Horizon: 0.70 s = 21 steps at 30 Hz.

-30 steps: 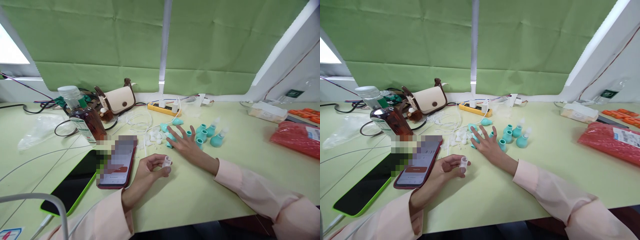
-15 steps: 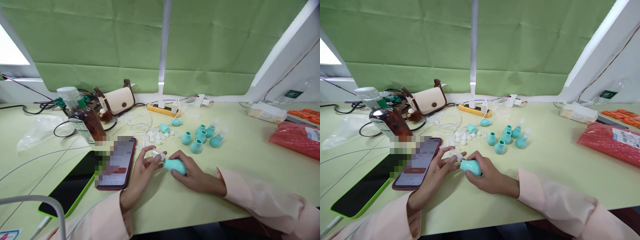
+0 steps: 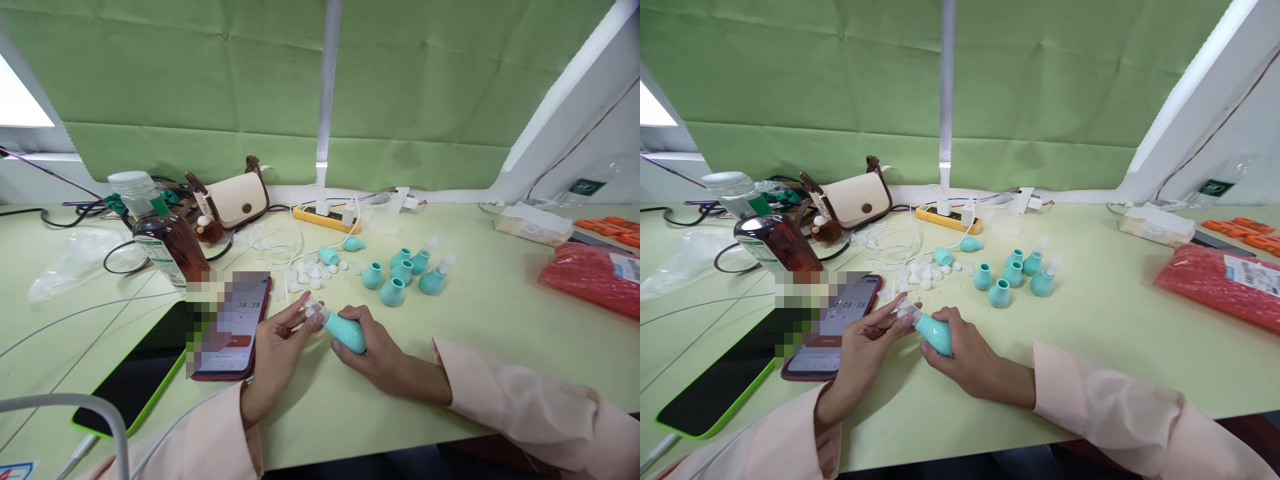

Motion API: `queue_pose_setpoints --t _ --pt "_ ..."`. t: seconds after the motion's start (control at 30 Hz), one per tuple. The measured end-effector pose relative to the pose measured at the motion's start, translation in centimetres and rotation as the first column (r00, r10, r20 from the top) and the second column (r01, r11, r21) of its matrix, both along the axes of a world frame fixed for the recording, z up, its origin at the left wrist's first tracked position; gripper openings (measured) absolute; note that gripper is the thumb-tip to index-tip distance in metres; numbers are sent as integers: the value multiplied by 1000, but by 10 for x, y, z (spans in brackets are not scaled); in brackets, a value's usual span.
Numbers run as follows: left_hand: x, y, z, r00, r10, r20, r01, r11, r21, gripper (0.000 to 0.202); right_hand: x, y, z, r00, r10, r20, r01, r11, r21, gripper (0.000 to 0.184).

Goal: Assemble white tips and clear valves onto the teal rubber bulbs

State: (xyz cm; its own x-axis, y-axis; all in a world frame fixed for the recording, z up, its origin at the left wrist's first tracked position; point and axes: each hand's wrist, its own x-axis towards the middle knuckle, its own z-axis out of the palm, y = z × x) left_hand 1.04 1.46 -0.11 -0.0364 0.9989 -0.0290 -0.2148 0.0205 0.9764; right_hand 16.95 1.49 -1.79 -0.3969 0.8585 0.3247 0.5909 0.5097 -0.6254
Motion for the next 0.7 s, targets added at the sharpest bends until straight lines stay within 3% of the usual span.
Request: queue_pose_setpoints --t 0.2,0.33,0.4,0.5,0.6,0.7 --pt "1 -2 0 996 53 -77 -50 998 40 48 -2 -2 -2 999 -10 -49 7 998 -57 28" --pt "2 -4 1 996 58 -71 -55 997 46 47 -3 -4 5 983 19 -180 -57 975 -213 22" --pt "1 -4 1 995 60 -74 -57 998 40 47 -4 -5 7 951 16 -308 -129 928 -350 22" --pt "1 -6 2 994 57 -89 -54 998 31 49 -6 -7 8 852 -32 -523 -287 807 -517 25" --pt "0 -7 2 995 32 -99 -29 999 28 49 -9 -8 9 746 -111 -657 -398 716 -573 29" --pt "1 -7 3 992 28 -122 -25 999 26 49 -12 -8 12 680 -172 -713 -445 677 -587 29"
